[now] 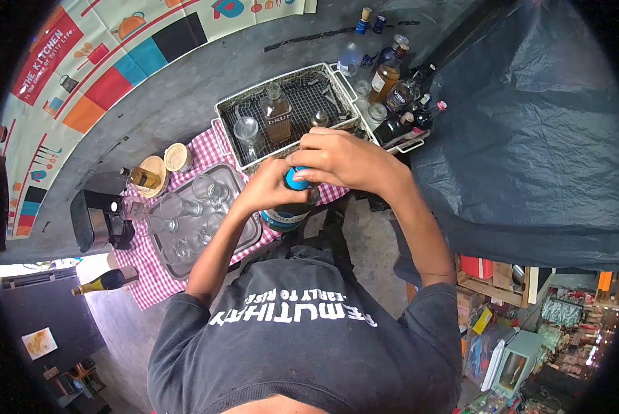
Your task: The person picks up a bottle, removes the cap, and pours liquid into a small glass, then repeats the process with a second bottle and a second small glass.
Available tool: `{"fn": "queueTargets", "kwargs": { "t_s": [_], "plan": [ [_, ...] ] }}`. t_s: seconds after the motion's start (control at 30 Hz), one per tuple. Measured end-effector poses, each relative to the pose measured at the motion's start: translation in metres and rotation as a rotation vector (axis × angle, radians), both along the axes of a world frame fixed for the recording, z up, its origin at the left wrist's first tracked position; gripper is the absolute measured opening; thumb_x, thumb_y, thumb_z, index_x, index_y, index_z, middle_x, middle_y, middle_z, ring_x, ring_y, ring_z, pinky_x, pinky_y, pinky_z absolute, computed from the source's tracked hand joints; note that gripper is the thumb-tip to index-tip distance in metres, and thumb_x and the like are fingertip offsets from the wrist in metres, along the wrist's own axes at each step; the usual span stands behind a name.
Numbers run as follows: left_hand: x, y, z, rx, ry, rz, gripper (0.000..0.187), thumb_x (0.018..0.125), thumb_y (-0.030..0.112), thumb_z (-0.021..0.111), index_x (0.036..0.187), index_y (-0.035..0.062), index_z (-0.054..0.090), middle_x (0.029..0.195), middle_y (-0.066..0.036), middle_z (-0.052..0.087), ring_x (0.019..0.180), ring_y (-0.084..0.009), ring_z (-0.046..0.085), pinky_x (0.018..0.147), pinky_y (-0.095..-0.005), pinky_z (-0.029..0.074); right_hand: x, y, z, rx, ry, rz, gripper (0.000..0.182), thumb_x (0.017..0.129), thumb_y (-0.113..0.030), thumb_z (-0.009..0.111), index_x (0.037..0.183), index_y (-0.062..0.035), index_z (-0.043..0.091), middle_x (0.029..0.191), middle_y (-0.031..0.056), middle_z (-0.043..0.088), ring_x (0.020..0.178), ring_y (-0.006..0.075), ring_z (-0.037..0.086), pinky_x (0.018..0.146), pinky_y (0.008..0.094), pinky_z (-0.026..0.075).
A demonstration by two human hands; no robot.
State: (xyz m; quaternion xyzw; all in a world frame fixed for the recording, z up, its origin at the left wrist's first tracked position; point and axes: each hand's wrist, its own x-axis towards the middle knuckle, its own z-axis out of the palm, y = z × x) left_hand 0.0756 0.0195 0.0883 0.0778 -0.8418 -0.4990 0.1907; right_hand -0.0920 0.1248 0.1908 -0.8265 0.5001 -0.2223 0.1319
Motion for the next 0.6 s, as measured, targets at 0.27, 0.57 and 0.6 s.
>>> {"fn": "queueTargets", "kwargs": {
  "t_s": [0.27, 0.57, 0.6],
  "plan": [
    [0.000, 0.005, 0.006, 0.030, -0.041, 0.105, 0.034, 0.065, 0.029, 0.077, 0.084, 0.0033, 0.067, 0.063, -0.016, 0.062, 0.063, -0.0354, 0.065, 0.061, -0.0422, 0.050, 0.025, 0.002, 0.002, -0.087, 0.109, -0.362, 0.031, 0.087, -0.034, 0.067, 0.092, -0.0046, 0.060, 0.075, 0.0115, 0.059, 0.072, 0.0312, 0.063, 0.065, 0.0417, 0.050],
    [-0.002, 0.000, 0.019, -0.032, 0.018, 0.016, 0.032, 0.064, 0.029, 0.078, 0.081, 0.0040, 0.067, 0.062, -0.015, 0.061, 0.060, -0.0350, 0.063, 0.059, -0.0405, 0.049, 0.005, -0.009, -0.013, -0.431, 0.123, -0.087, 0.020, 0.085, -0.024, 0.065, 0.077, -0.0072, 0.059, 0.066, 0.0054, 0.050, 0.059, 0.0233, 0.056, 0.056, 0.0372, 0.045],
    [-0.003, 0.000, 0.019, -0.022, 0.037, -0.009, 0.031, 0.064, 0.028, 0.078, 0.080, 0.0037, 0.067, 0.062, -0.015, 0.061, 0.060, -0.0351, 0.063, 0.059, -0.0402, 0.049, 0.002, -0.009, -0.010, -0.422, 0.120, -0.059, 0.021, 0.085, -0.024, 0.065, 0.077, -0.0061, 0.058, 0.067, 0.0054, 0.050, 0.059, 0.0239, 0.056, 0.057, 0.0374, 0.045]
  ]
}}
